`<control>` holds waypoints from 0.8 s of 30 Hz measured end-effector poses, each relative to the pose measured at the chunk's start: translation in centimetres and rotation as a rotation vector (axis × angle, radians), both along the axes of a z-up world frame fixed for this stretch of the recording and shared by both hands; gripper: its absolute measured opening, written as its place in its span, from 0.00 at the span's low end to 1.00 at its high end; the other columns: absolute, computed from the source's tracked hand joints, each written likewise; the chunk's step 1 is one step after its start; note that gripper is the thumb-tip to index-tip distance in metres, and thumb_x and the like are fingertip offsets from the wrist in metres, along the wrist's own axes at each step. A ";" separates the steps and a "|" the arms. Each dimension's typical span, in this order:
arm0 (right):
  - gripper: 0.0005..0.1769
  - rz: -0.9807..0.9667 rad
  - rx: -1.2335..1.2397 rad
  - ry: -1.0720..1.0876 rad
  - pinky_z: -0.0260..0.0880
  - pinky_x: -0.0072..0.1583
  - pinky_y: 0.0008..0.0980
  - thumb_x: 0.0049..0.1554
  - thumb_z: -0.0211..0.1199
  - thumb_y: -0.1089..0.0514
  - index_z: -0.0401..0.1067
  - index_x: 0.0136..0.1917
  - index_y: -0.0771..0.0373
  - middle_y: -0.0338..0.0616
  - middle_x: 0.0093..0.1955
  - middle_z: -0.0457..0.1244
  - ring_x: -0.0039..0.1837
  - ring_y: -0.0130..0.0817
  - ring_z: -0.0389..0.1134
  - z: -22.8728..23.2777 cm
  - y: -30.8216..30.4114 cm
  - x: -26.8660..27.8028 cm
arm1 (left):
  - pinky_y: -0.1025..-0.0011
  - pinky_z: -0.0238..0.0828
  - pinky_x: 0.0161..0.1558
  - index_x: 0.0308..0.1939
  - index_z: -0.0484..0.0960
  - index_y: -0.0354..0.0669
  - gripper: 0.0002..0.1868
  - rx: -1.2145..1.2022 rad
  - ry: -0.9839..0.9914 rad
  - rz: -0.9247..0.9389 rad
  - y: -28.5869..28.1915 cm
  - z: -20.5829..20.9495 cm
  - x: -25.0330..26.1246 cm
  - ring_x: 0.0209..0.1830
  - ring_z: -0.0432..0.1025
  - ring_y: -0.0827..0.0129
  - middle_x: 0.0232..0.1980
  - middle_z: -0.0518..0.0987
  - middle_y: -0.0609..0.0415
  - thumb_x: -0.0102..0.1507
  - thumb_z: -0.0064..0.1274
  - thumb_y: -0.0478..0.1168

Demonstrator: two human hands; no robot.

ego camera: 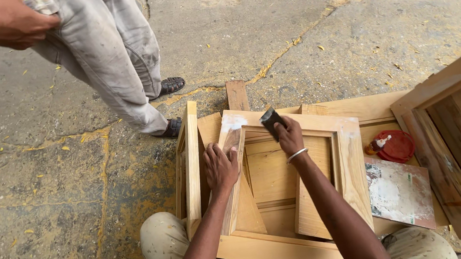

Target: The person applies a white filler to a wooden frame using a putty knife, smoothing it into the joints and edges. They repeatedly dip the tool into a container and spread the filler across different sections of the frame.

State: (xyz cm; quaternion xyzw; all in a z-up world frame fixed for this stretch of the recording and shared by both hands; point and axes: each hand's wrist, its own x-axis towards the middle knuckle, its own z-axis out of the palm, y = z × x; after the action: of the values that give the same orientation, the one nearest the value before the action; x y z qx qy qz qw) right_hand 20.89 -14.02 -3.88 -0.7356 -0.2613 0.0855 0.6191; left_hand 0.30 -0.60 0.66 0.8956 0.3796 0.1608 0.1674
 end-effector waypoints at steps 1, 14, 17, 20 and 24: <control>0.09 -0.027 -0.169 -0.257 0.72 0.48 0.37 0.66 0.57 0.64 0.75 0.56 0.70 0.51 0.43 0.70 0.42 0.40 0.70 0.2 0.2 1.1 | 0.52 0.66 0.63 0.64 0.67 0.25 0.36 -0.011 0.002 0.006 -0.1 0.1 0.0 0.69 0.61 0.45 0.70 0.65 0.36 0.69 0.43 0.58; 0.30 0.352 -0.520 -0.713 0.76 0.59 0.41 0.57 0.45 0.76 0.74 0.66 0.61 0.50 0.67 0.67 0.61 0.47 0.72 -1.5 2.3 6.8 | 0.53 0.64 0.65 0.66 0.65 0.22 0.38 0.000 0.067 0.004 0.3 0.3 0.3 0.70 0.61 0.46 0.70 0.64 0.35 0.70 0.42 0.58; 0.31 0.444 -0.418 -0.861 0.76 0.60 0.43 0.46 0.51 0.77 0.76 0.61 0.64 0.51 0.64 0.69 0.60 0.52 0.72 0.8 1.1 7.3 | 0.53 0.64 0.65 0.66 0.65 0.22 0.38 -0.006 0.060 -0.002 0.3 0.4 0.6 0.70 0.61 0.46 0.70 0.64 0.34 0.70 0.42 0.58; 0.25 0.535 -0.508 -0.789 0.76 0.57 0.41 0.50 0.54 0.75 0.78 0.59 0.61 0.51 0.60 0.71 0.55 0.52 0.74 3.4 0.7 7.3 | 0.53 0.64 0.66 0.65 0.66 0.23 0.37 0.007 0.054 -0.006 0.0 0.4 0.1 0.70 0.61 0.46 0.70 0.65 0.34 0.70 0.42 0.57; 0.15 0.491 -0.473 -0.609 0.75 0.52 0.43 0.62 0.56 0.69 0.78 0.58 0.59 0.49 0.53 0.73 0.49 0.48 0.75 7.0 1.2 9.2 | 0.52 0.64 0.64 0.66 0.65 0.24 0.38 -0.054 0.063 0.022 0.2 0.9 0.6 0.70 0.60 0.46 0.71 0.64 0.36 0.69 0.42 0.58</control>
State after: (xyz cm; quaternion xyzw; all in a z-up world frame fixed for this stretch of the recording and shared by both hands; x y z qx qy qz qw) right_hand 30.11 -12.77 3.09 -0.7646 -0.5714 0.0669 0.2906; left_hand 0.92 -0.42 1.53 0.8911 0.3988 0.1240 0.1776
